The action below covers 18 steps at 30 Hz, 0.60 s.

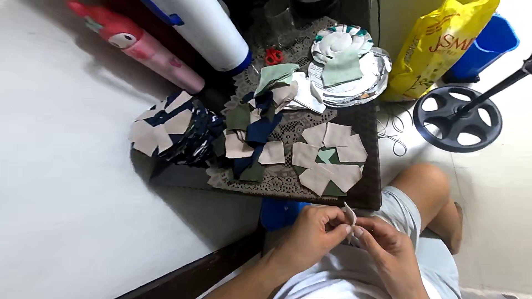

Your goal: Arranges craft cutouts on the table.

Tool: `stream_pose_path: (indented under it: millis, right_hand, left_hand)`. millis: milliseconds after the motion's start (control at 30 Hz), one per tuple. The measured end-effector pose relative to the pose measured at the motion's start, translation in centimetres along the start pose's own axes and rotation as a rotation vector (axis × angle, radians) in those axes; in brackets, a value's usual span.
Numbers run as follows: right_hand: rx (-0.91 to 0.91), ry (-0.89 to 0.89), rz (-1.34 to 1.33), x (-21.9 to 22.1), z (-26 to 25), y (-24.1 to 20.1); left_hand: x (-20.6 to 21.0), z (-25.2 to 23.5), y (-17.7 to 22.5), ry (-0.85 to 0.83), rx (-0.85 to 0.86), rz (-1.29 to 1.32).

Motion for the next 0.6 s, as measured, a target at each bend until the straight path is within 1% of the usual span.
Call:
stream_pose_path:
  millis: [100, 200, 267, 333, 367, 400, 467, 500, 533, 600]
  right_hand:
    - [-0.032, -0.047, 0.076, 0.4, 0.1, 0.0]
    - [-0.044, -0.101, 0.144, 0.8, 0.1, 0.1]
    - [-0.059, -0.124, 0.175, 1.1, 0.1, 0.0]
    - [-0.074, -0.143, 0.211, 1.2, 0.0, -0.2]
    - [-0.077, -0.146, 0.225, 1.2, 0.0, -0.2]
    - [-0.079, -0.148, 0.232, 1.2, 0.0, -0.2]
    - [-0.09, -0.153, 0.244, 1.2, 0.0, 0.0]
    - [-0.098, -0.16, 0.257, 1.3, 0.0, 0.0]
    - [-0.111, -0.165, 0.273, 1.4, -0.1, 0.0]
    - [-0.132, -0.183, 0.299, 1.7, 0.0, 0.0]
  left_hand:
    - [-3.3, -1.2, 1.3, 0.05, -0.033, 0.001]
    - [-9.3, -3.7, 2.8, 0.23, -0.077, -0.085]
    - [-13.3, -5.0, 3.4, 0.354, -0.053, -0.231]
    - [-15.9, -5.2, 3.9, 0.4, -0.075, -0.519]
    - [-16.5, -5.1, 3.7, 0.39, -0.099, -0.662]
    - [-16.8, -4.9, 3.2, 0.344, -0.133, -0.771]
    - [-16.6, -4.4, 1.3, 0.153, -0.193, -0.921]
    - [-16.2, -4.1, 0.3, 0.054, -0.195, -0.975]
    - [-16.0, -3.8, -0.5, -0.008, -0.173, -1.017]
    - [-15.8, -3.2, -1.6, -0.026, -0.075, -1.096]
Point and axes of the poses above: each hand's wrist, its own z-axis away from the middle knuckle, its own x-axis out of the palm, y = z × x, the point moved 6 cm from there along -z, towards the middle knuckle, and after that the axes turned 3 degrees about -y, right-handed, at the moved point
